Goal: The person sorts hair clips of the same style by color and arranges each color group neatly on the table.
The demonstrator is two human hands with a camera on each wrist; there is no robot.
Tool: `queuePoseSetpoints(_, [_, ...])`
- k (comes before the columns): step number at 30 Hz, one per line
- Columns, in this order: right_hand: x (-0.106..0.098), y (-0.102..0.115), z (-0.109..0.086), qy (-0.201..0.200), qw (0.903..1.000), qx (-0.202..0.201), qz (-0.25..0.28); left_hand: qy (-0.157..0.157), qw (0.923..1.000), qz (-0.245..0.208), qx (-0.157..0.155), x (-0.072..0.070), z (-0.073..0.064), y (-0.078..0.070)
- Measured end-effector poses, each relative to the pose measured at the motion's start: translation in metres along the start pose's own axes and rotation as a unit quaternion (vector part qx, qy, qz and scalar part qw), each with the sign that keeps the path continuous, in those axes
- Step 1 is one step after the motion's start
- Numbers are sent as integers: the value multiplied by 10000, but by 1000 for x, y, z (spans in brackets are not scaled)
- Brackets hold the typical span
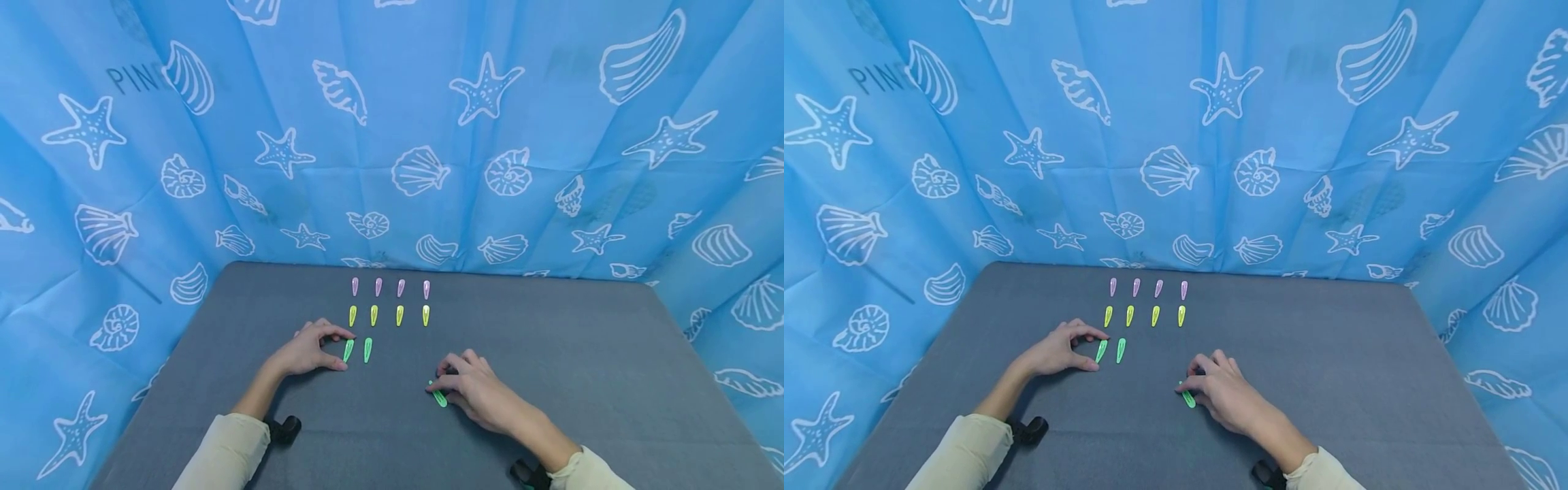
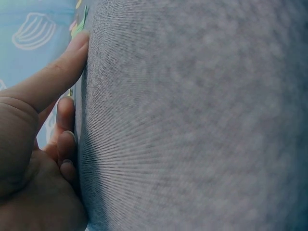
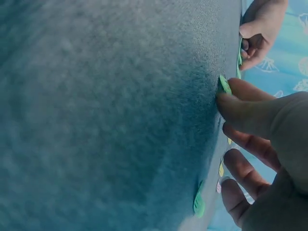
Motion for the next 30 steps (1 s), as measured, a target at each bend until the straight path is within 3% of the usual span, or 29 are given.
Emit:
queuePoseSetpoints(7, [0, 7, 6, -391, 9978, -519, -151, -6, 10000, 0, 57, -1, 1, 0])
queuePoseSetpoints(10, [2, 9, 9, -397, 9976, -563, 56, 3, 10000, 27, 65, 0, 1, 2])
queuePoseSetpoints(17, [3, -1, 19, -176, 9930, 120, 1166, 2, 10000, 61, -37, 1, 1, 4])
queuePoseSetpoints(23, [-4, -2, 34, -709, 9864, 268, 1457, 6, 10000, 66, -50, 1, 1, 2])
queuePoseSetpoints(30, [0, -2, 56, -1092, 9724, 783, 1908, 6, 9999, 80, -78, 1, 1, 2])
Point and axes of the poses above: each hand's wrist, its own z-axis towards the middle knuckle, its own x-axis out of the palm, y = z × x, the point moved 8 cm from there along z, towards the middle knuckle, and after that the axes turned 7 degrees about z, right-handed, at the moved point
